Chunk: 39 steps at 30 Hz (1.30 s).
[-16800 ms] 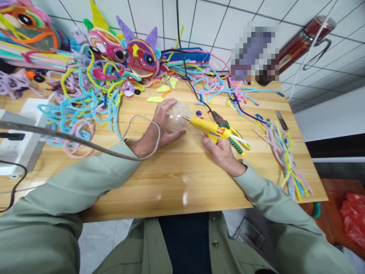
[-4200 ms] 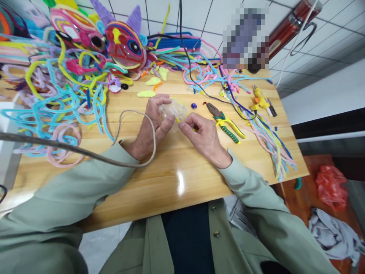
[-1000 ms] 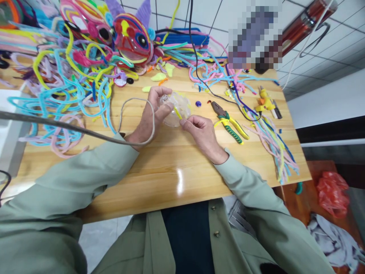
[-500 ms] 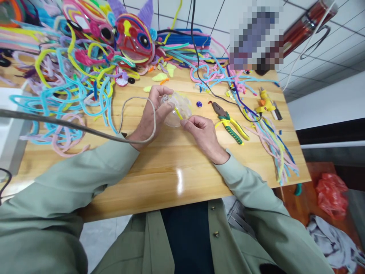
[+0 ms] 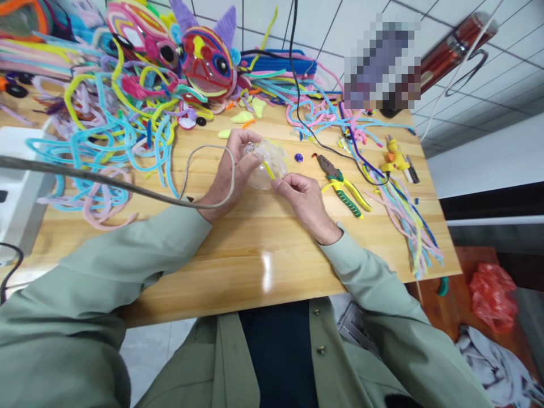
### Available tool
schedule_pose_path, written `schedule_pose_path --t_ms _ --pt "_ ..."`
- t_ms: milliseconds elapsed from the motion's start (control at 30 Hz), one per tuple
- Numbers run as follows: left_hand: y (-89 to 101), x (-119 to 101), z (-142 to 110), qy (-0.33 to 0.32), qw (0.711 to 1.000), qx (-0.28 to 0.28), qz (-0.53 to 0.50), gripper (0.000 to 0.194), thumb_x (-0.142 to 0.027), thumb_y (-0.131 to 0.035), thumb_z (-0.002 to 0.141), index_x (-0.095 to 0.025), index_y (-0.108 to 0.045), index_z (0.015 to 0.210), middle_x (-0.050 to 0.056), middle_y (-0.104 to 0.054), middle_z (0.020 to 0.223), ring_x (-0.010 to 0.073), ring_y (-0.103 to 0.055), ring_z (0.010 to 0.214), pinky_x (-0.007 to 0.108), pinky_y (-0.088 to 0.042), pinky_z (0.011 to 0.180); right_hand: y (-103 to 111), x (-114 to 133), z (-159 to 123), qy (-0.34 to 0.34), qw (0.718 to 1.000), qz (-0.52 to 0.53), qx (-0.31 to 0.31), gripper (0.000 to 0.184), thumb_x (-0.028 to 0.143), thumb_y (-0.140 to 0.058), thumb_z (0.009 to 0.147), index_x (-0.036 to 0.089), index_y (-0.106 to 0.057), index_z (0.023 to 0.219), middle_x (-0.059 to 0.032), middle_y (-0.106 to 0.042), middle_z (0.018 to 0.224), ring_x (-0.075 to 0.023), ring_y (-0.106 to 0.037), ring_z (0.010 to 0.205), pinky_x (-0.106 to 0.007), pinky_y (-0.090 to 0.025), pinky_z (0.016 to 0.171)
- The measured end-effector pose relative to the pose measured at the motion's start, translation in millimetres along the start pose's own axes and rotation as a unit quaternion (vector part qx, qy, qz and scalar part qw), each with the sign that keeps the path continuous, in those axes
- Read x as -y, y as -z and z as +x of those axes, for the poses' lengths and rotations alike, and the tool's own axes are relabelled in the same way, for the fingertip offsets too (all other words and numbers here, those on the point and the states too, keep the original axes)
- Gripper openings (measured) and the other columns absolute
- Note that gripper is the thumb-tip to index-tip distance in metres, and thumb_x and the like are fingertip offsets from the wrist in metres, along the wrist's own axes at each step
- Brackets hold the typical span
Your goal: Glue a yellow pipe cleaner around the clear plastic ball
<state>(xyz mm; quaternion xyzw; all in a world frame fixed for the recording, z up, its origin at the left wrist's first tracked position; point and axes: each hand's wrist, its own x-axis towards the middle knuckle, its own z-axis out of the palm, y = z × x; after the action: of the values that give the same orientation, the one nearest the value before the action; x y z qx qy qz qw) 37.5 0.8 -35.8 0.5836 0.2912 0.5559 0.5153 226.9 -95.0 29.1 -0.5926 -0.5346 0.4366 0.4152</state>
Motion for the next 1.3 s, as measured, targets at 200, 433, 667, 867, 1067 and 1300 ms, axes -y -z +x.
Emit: schedule_pose_path --t_ms 200,433,667,867,1067,1300 --pt "3.5 5 1 -0.012 1.000 0.008 0.005 0.051 -0.079 -0.090 0.097 -0.044 -0.074 0.129 0.004 -0.074 0.125 0.0355 -0.076 0.113 0.050 -0.065 0.094 0 0 1 -0.002 1.000 0.011 -0.001 0.057 0.072 -0.087 0.092 0.023 -0.068 0.072 0.0036 -0.049 0.069 -0.0140 -0.038 0.071 -0.033 -0.029 0.065" --pt "5.2 8 1 0.001 1.000 0.004 0.000 0.060 -0.086 -0.092 0.091 -0.044 -0.074 0.129 0.004 -0.075 0.121 0.0339 -0.076 0.109 0.047 -0.064 0.087 -2 -1 0 0.000 1.000 0.019 -0.006 0.061 0.078 -0.088 0.090 0.023 -0.068 0.072 0.0035 -0.048 0.069 -0.0145 -0.039 0.071 -0.033 -0.031 0.066" --pt "3.6 0 -2 0.005 1.000 0.013 0.025 0.066 -0.090 -0.085 0.096 -0.038 -0.067 0.134 0.004 -0.072 0.128 0.0339 -0.076 0.120 0.046 -0.062 0.094 -3 -1 -1 0.009 1.000 0.010 -0.005 0.058 0.075 -0.087 0.091 0.024 -0.068 0.072 0.0028 -0.050 0.070 -0.0151 -0.040 0.071 -0.034 -0.032 0.066" --pt "3.5 3 -1 -0.004 1.000 0.010 0.029 0.062 -0.086 -0.085 0.097 -0.041 -0.069 0.135 0.005 -0.073 0.129 0.0347 -0.076 0.120 0.047 -0.062 0.096 -2 -1 0 0.019 1.000 0.015 -0.008 0.052 0.067 -0.085 0.093 0.023 -0.068 0.071 0.0030 -0.050 0.069 -0.0147 -0.039 0.071 -0.034 -0.033 0.067" --pt "4.2 -1 -5 -0.007 0.998 0.038 0.046 0.061 -0.083 -0.082 0.103 -0.039 -0.063 0.142 0.006 -0.071 0.134 0.0346 -0.074 0.125 0.049 -0.060 0.098 -1 1 -2 0.009 1.000 0.004 -0.001 0.055 0.070 -0.085 0.095 0.023 -0.066 0.072 0.0028 -0.050 0.070 -0.0152 -0.040 0.072 -0.034 -0.033 0.067" --pt "-2.1 -4 -14 -0.029 0.997 0.027 0.068 0.066 -0.072 -0.093 0.101 -0.043 -0.057 0.148 0.005 -0.069 0.145 0.0343 -0.070 0.132 0.055 -0.065 0.106 0 0 0 0.010 1.000 0.019 0.002 0.061 0.078 -0.086 0.094 0.024 -0.066 0.074 0.0024 -0.052 0.073 -0.0163 -0.044 0.076 -0.033 -0.039 0.069"
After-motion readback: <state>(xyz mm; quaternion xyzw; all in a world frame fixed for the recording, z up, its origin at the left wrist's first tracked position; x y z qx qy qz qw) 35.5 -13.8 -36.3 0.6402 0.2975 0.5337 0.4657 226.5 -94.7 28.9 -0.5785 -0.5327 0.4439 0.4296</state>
